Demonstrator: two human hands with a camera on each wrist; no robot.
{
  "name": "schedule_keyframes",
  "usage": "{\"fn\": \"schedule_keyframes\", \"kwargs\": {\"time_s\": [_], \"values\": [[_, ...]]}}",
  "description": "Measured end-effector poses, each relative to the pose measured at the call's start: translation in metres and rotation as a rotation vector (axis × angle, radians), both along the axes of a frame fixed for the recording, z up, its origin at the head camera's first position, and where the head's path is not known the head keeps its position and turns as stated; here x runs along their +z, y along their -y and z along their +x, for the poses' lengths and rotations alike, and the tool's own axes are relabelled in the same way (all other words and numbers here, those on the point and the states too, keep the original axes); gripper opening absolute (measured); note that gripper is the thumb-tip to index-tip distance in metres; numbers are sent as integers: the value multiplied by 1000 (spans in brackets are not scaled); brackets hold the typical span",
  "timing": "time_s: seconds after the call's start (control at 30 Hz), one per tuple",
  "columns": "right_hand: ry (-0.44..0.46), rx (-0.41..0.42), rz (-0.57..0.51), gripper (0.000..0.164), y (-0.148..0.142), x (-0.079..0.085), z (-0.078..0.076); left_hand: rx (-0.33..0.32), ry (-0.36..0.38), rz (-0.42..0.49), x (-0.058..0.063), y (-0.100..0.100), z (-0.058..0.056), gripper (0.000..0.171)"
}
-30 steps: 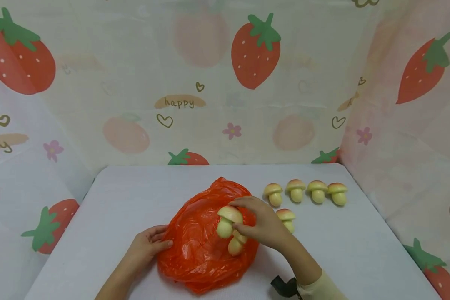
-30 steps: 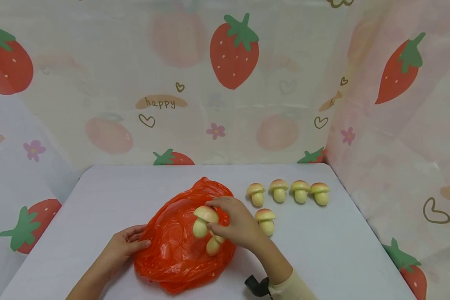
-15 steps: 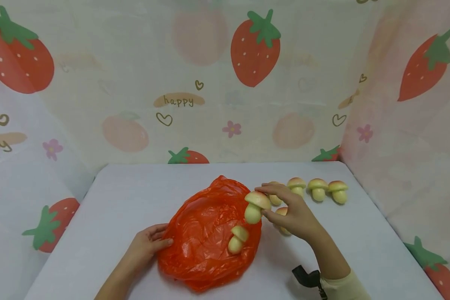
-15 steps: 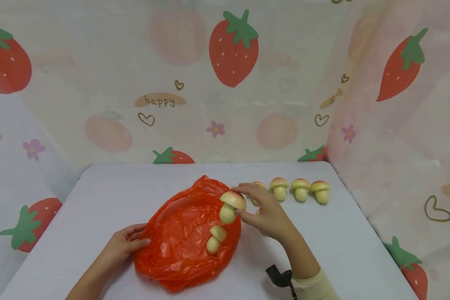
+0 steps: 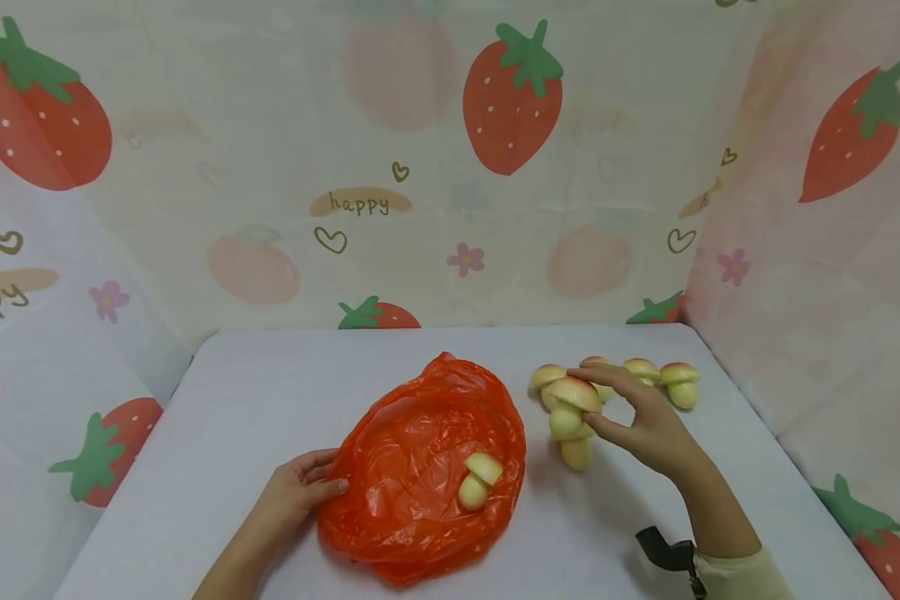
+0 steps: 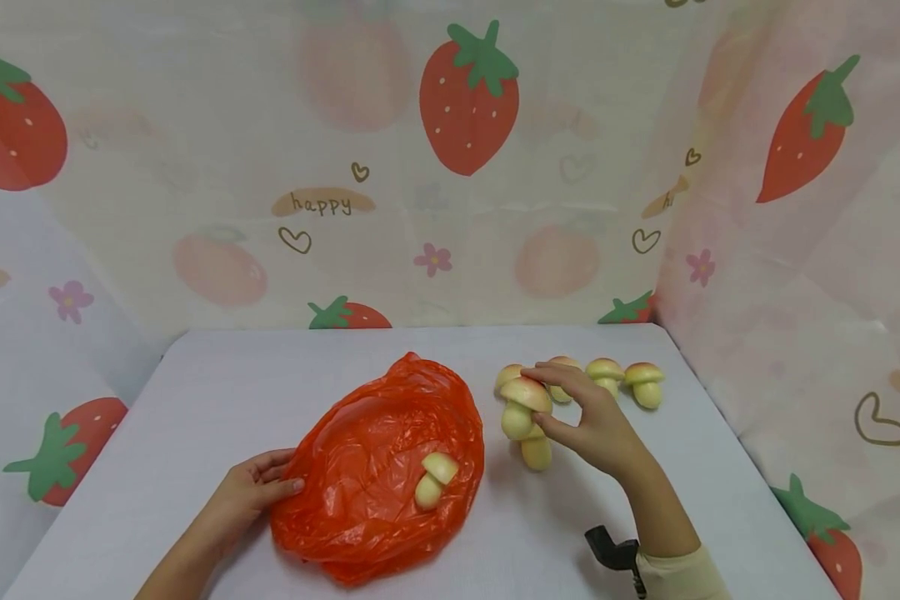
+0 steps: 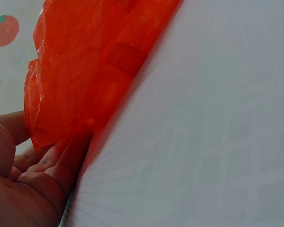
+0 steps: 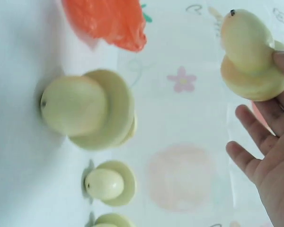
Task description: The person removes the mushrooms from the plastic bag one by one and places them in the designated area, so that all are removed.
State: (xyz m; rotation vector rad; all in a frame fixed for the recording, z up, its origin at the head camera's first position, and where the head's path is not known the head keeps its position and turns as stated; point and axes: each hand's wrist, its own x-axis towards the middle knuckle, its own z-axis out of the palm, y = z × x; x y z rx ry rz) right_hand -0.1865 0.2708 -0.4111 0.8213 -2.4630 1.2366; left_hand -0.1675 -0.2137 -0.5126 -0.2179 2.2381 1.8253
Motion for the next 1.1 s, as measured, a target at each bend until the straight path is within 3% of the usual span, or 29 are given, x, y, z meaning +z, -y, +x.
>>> {"fn": "schedule_keyframes", "kwargs": {"time_s": [0.5,0.93,1.1], "values": [[66,-8,58,54,-53,-20,-5,0,-9,21,3,-1,0,60],[227,-36,42,51,-93,-47,-13,-3,-11,8,1,0,0,60],[268,12,34,49,-99,-56,-18,-3,-8,7,-1,1,0,60]]}}
